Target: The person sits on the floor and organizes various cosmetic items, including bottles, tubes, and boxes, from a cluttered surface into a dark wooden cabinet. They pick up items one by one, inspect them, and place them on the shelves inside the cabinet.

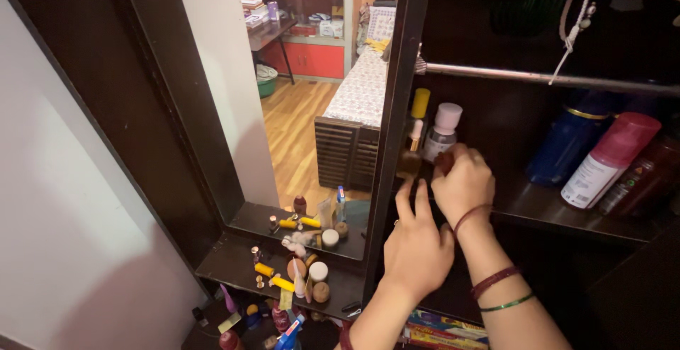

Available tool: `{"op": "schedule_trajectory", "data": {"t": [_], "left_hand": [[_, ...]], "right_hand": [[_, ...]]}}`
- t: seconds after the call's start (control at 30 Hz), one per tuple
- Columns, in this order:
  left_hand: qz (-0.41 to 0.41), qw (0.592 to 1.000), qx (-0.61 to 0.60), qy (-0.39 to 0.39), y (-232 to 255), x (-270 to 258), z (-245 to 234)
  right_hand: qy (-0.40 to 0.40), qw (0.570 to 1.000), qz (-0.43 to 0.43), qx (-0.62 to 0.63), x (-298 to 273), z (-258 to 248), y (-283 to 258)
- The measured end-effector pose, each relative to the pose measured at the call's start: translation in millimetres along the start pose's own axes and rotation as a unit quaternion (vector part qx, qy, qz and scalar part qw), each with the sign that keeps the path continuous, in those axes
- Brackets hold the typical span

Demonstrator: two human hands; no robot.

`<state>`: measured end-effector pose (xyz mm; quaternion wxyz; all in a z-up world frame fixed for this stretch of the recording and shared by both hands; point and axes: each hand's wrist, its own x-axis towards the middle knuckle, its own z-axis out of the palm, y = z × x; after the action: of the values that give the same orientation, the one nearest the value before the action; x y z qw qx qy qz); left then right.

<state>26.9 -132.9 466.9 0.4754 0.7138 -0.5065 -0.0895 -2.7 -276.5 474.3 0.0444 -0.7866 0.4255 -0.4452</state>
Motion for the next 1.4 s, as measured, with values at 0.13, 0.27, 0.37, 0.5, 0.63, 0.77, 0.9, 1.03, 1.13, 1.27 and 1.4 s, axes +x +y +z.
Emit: {"op": "schedule_trajectory", "data": {"t": [0.13, 0.27, 0.37, 0.5, 0.63, 0.77, 0.9, 1.03, 1.13, 1.27, 1.4], "left_hand": [[0.032, 0.999, 0.023, 0.008, -9, 6, 4], [0.031, 0.998, 0.047, 0.012, -16, 11, 9], [0.054, 0.995, 0.082, 0.032, -22, 17, 11], [0.053, 0.990, 0.122, 0.040, -24, 20, 17], [0.064, 0.987, 0.130, 0.067, -24, 20, 22], [0.076, 0.986, 0.126, 0.074, -28, 18, 20], [0.089, 0.989, 0.083, 0.081, -29, 8, 14], [0.098, 0.991, 0.002, 0.088, -35, -7, 10], [0.168, 0.967, -0.030, 0.190, -44, -21, 16], [0.162, 0.947, -0.044, 0.273, -66, -39, 29], [0.119, 0.949, 0.000, 0.293, -97, -66, 36]], "right_hand": [[-0.026, 0.999, 0.024, -0.034, 2, 2, -5], [-0.016, 0.999, 0.004, -0.035, 0, -1, -5], [-0.011, 1.000, -0.007, -0.022, -1, -3, -6], [0.003, 1.000, -0.016, 0.015, -4, -6, -4], [0.022, 0.998, -0.035, 0.038, -7, -5, 1], [0.041, 0.991, -0.080, 0.095, -12, -7, 4], [0.049, 0.977, -0.131, 0.159, -22, -15, 5], [0.107, 0.959, -0.224, 0.139, -38, -17, 3], [0.125, 0.948, -0.245, 0.159, -60, -15, 2], [0.133, 0.941, -0.255, 0.180, -107, 0, 1], [0.047, 0.946, -0.236, 0.215, -148, 17, 6]]}}
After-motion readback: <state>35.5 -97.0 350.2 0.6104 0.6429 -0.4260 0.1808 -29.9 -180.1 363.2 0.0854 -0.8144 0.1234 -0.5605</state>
